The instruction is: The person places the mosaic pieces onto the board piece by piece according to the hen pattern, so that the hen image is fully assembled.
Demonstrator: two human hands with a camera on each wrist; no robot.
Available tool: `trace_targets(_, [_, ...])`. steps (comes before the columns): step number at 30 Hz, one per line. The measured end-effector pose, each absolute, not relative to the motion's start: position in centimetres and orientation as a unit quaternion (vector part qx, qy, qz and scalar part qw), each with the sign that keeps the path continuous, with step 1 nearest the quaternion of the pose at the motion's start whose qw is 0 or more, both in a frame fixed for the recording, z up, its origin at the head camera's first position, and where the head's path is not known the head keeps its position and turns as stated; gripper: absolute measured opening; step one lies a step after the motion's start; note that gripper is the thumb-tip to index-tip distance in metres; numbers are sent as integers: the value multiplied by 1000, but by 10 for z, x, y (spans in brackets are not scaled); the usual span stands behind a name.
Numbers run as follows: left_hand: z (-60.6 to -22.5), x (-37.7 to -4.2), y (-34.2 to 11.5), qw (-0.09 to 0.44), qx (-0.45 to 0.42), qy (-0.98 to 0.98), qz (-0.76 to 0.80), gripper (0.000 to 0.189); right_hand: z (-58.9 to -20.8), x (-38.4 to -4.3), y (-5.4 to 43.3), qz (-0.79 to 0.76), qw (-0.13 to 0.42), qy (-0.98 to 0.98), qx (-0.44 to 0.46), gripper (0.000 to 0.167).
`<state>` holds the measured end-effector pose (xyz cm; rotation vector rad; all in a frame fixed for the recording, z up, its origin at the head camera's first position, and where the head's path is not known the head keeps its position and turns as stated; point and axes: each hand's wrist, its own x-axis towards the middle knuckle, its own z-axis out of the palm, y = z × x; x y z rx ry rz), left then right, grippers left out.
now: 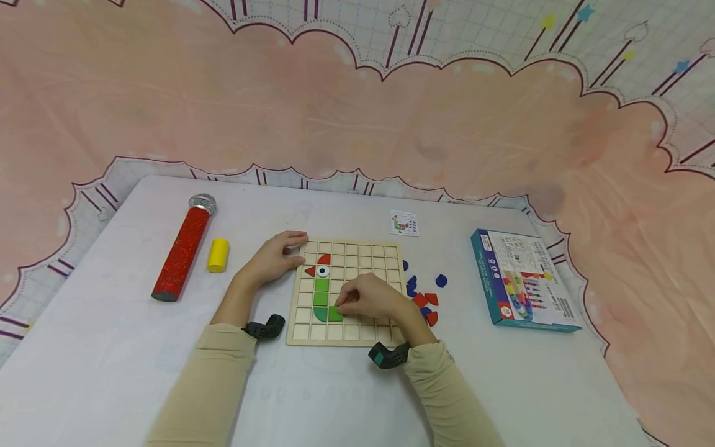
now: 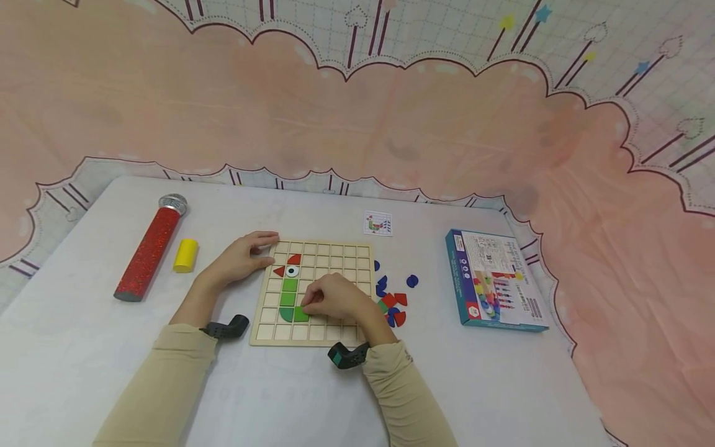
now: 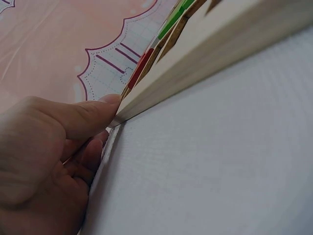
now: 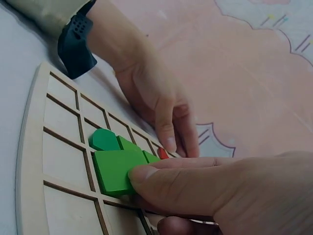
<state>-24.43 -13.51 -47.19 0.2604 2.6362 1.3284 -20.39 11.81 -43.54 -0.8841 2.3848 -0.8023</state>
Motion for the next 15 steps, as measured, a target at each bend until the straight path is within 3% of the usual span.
trace_targets(15, [-472,-244,-135,87,88,887,446,53,-442,-205,118,-280,219,875,-329,7])
